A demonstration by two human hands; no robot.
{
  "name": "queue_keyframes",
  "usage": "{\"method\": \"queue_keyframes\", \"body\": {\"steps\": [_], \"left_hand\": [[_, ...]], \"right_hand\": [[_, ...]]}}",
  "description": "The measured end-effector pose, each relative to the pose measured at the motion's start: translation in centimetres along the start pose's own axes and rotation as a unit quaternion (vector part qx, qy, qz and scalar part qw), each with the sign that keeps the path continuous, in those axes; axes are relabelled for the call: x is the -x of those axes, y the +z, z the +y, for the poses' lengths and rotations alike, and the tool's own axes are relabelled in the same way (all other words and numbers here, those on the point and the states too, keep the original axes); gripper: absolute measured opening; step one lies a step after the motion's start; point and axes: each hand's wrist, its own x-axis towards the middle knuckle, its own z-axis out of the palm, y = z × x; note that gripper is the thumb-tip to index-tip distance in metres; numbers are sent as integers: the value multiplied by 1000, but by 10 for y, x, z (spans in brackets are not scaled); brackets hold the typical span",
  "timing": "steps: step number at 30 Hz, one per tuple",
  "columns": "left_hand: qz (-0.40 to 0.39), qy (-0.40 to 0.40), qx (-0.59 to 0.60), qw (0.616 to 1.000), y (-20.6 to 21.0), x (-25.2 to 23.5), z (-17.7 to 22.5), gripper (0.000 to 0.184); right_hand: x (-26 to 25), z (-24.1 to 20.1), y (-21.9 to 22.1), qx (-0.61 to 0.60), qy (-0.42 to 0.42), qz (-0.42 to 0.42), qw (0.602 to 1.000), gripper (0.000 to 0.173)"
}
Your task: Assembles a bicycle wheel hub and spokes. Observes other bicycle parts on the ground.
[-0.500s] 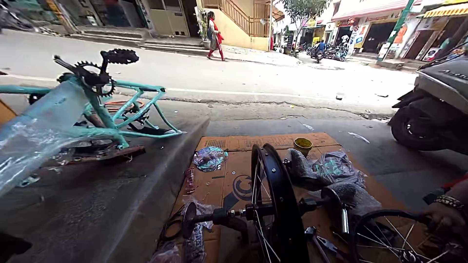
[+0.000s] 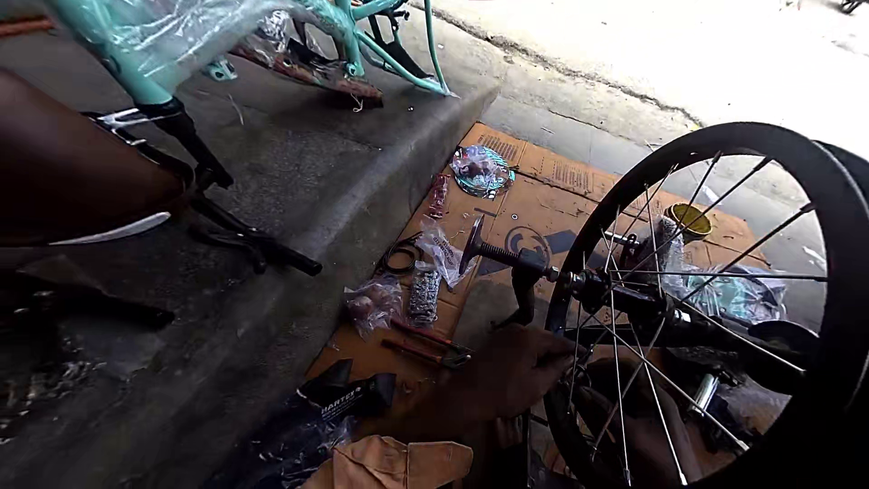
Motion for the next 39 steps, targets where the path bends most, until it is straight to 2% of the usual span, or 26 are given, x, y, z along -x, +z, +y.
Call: {"method": "queue_keyframes", "body": {"steps": [3, 9, 14, 19, 24, 27, 30, 32, 33, 36, 39], "left_hand": [[1, 8, -10, 1000, -1, 0, 0, 29], [0, 16, -17, 1000, -2, 2, -1, 31], [-14, -2, -55, 998, -4, 3, 5, 32], [-32, -35, -21, 999, -2, -3, 9, 29], [-30, -63, -12, 997, 3, -3, 24, 27], [-103, -25, 82, 991, -13, 0, 22, 28], [-203, 21, 205, 957, -24, -4, 10, 28], [-232, 19, 258, 938, -22, -11, 1, 22], [-226, 12, 262, 938, -21, -14, 1, 20], [-156, -45, 163, 973, -15, -11, 12, 18], [-131, -60, 24, 989, -12, -4, 15, 27]], "right_hand": [[-3, 3, 3, -43, -21, -16, 999, 31], [-2, -14, 2, -31, 4, -26, 999, 32], [0, -18, 4, -30, 18, -18, 999, 30], [4, -12, 0, -38, 7, -43, 998, 36], [-3, 0, -1, -20, 7, -45, 999, 21], [-12, 9, -12, -69, 6, -110, 992, 35], [-16, 28, -26, -134, 11, -211, 968, 50], [-20, 33, -29, -126, 30, -235, 963, 46], [-25, 33, -26, -121, 32, -232, 965, 39], [-33, 20, -4, -109, 53, -198, 973, 16], [-36, 26, -3, -129, 43, -190, 972, 13]]}}
